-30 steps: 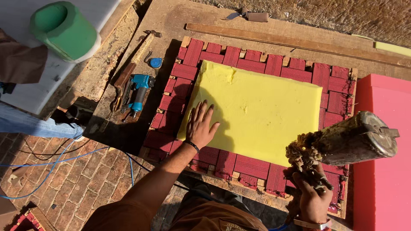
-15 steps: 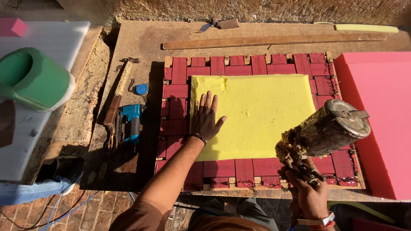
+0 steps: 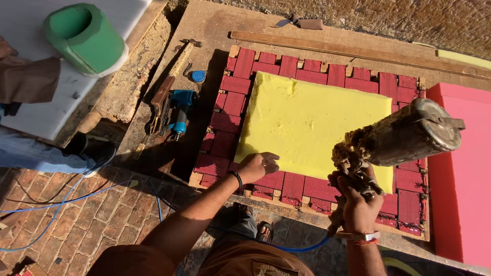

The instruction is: The person trims a yellow foam sheet to size on a red woven panel using a hand saw, cutting off excess strips and pressing the foam flat. They then apply hot glue with a glue gun along the panel edge to attach the foam.

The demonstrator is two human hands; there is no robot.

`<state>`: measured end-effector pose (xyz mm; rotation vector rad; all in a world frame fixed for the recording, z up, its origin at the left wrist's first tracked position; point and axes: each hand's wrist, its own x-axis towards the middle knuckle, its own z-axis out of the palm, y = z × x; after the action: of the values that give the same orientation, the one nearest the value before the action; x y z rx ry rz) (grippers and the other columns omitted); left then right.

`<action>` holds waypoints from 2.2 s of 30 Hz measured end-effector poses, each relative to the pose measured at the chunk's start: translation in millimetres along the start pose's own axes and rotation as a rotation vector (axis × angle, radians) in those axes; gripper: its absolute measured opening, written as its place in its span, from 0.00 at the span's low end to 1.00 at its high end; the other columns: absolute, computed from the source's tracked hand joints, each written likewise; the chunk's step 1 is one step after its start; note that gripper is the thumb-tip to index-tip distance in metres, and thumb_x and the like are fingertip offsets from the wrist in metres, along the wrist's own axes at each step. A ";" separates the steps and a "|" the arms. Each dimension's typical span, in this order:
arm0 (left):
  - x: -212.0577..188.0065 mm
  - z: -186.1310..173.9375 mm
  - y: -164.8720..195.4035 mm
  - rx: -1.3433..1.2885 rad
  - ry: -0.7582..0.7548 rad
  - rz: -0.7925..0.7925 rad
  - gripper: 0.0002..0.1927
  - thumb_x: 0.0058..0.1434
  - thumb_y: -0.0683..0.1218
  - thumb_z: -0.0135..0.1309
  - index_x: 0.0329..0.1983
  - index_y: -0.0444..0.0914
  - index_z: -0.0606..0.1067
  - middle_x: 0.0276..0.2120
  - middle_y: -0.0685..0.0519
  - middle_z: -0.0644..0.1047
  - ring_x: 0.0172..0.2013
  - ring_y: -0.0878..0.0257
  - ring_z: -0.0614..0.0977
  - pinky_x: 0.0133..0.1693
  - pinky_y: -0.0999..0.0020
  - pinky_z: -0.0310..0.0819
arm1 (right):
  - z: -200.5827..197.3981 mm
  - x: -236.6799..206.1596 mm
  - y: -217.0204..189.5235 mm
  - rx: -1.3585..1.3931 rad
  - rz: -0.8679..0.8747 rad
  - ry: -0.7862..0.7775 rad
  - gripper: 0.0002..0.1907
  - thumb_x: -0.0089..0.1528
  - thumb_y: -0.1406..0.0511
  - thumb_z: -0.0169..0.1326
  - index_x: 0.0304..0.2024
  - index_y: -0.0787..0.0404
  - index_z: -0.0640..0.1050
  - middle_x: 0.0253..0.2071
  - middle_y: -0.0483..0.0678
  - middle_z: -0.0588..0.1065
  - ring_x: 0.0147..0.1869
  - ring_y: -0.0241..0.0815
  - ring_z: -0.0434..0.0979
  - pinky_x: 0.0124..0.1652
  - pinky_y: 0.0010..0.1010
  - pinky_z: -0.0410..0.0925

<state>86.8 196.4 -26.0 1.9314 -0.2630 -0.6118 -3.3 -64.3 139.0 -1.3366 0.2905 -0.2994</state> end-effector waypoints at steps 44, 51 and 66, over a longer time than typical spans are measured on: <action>-242.7 -299.0 -107.5 0.220 -0.108 -0.002 0.18 0.45 0.56 0.74 0.26 0.39 0.81 0.25 0.53 0.82 0.30 0.63 0.82 0.34 0.65 0.75 | 278.3 -142.0 65.9 -0.427 0.185 0.022 0.27 0.61 0.69 0.61 0.64 0.65 0.74 0.41 0.47 0.82 0.36 0.32 0.81 0.34 0.25 0.75; -234.1 -302.3 -103.3 0.233 -0.055 0.008 0.19 0.45 0.58 0.73 0.26 0.41 0.81 0.23 0.56 0.82 0.28 0.63 0.84 0.31 0.65 0.76 | 273.1 -130.4 52.4 -0.380 0.257 0.009 0.29 0.62 0.70 0.60 0.67 0.61 0.75 0.38 0.51 0.79 0.33 0.37 0.79 0.29 0.27 0.71; -209.6 -289.7 -115.5 0.186 -0.021 -0.126 0.16 0.48 0.56 0.72 0.29 0.42 0.83 0.28 0.54 0.84 0.32 0.63 0.85 0.34 0.66 0.77 | 281.7 -58.5 47.4 -0.392 0.107 -0.002 0.32 0.60 0.72 0.59 0.68 0.62 0.70 0.48 0.52 0.81 0.43 0.38 0.82 0.38 0.29 0.78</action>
<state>51.8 566.8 26.6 2.1334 -0.2186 -0.7113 50.1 222.0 153.3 -1.6996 0.4332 -0.1545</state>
